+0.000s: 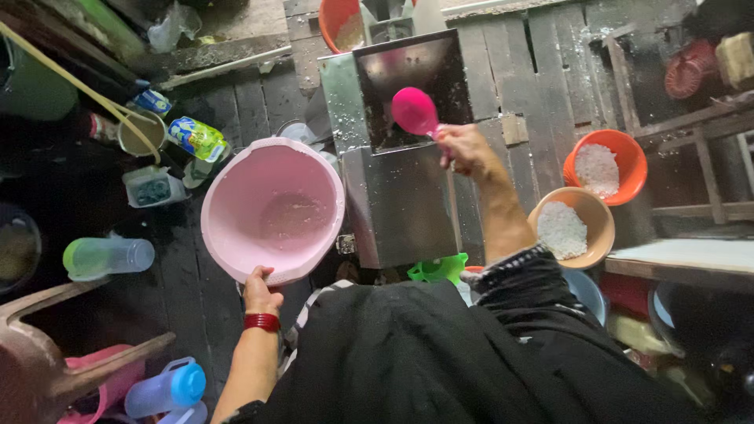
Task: The person scoops grated coconut from a pink basin into a metal press machine and presses it, collecting liquid in a basin below. They then transfer the pressed coconut into an orange basin, mix it by hand, and scoop it back into the press to press another batch.
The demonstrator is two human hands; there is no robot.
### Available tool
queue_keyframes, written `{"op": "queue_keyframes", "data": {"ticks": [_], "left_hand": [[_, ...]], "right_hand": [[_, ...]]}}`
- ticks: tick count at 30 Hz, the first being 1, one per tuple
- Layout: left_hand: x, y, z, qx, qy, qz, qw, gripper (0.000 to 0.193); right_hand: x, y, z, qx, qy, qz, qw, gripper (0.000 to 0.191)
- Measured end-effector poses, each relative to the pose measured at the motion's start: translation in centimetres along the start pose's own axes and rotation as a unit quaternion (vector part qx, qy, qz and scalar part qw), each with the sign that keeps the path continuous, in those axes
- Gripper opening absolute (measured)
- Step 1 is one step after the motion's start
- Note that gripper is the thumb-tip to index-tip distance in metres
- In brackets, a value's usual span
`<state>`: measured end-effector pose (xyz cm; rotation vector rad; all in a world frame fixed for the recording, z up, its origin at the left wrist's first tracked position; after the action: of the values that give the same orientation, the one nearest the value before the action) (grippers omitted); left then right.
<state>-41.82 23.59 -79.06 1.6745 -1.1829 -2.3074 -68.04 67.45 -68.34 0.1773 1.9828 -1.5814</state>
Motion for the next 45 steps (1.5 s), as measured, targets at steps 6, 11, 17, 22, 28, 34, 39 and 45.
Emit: {"op": "queue_keyframes", "data": {"ticks": [6, 11, 17, 22, 28, 34, 39, 45], "left_hand": [[-0.9, -0.9, -3.0, -0.083, 0.013, -0.005, 0.996, 0.014], [-1.3, -0.7, -4.6, -0.092, 0.105, -0.013, 0.99, 0.018], [0.2, 0.7, -5.4, -0.136, 0.075, 0.015, 0.988, 0.021], [1.4, 2.3, -6.5, -0.115, 0.07, 0.008, 0.991, 0.02], [2.3, 3.6, -6.4, -0.105, 0.093, 0.011, 0.99, 0.022], [2.3, 4.9, -6.2, -0.076, 0.062, 0.015, 0.995, 0.02], [2.4, 5.2, -6.4, -0.062, 0.056, 0.003, 0.996, 0.019], [3.0, 5.4, -6.8, -0.063, 0.03, 0.016, 0.997, 0.023]], "right_hand": [[-0.4, -7.2, -3.2, -0.532, 0.117, 0.072, 0.835, 0.034], [4.1, -7.9, -1.4, -0.778, 0.087, 0.049, 0.621, 0.019], [7.1, -6.3, 1.3, -0.809, 0.123, -0.107, 0.565, 0.021], [6.1, -7.7, 0.0, -0.698, 0.108, 0.05, 0.706, 0.029], [2.2, -6.6, 1.6, -0.548, 0.138, 0.038, 0.824, 0.031], [-0.1, -2.3, 3.2, -0.437, 0.17, -0.002, 0.883, 0.035], [-1.5, -1.0, 4.0, -0.358, 0.28, -0.096, 0.886, 0.047], [-0.5, -0.3, 4.7, -0.401, 0.222, -0.011, 0.889, 0.038]]}}
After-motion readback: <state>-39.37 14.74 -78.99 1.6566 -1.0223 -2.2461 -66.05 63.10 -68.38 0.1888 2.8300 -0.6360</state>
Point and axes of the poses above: each hand's wrist, its own x-axis towards the middle knuckle, its own z-axis out of the palm, y = z × x, the point moved 3 cm from there along x, towards the middle knuckle, and after that the axes turned 9 degrees about -y, right-handed, at the moved point
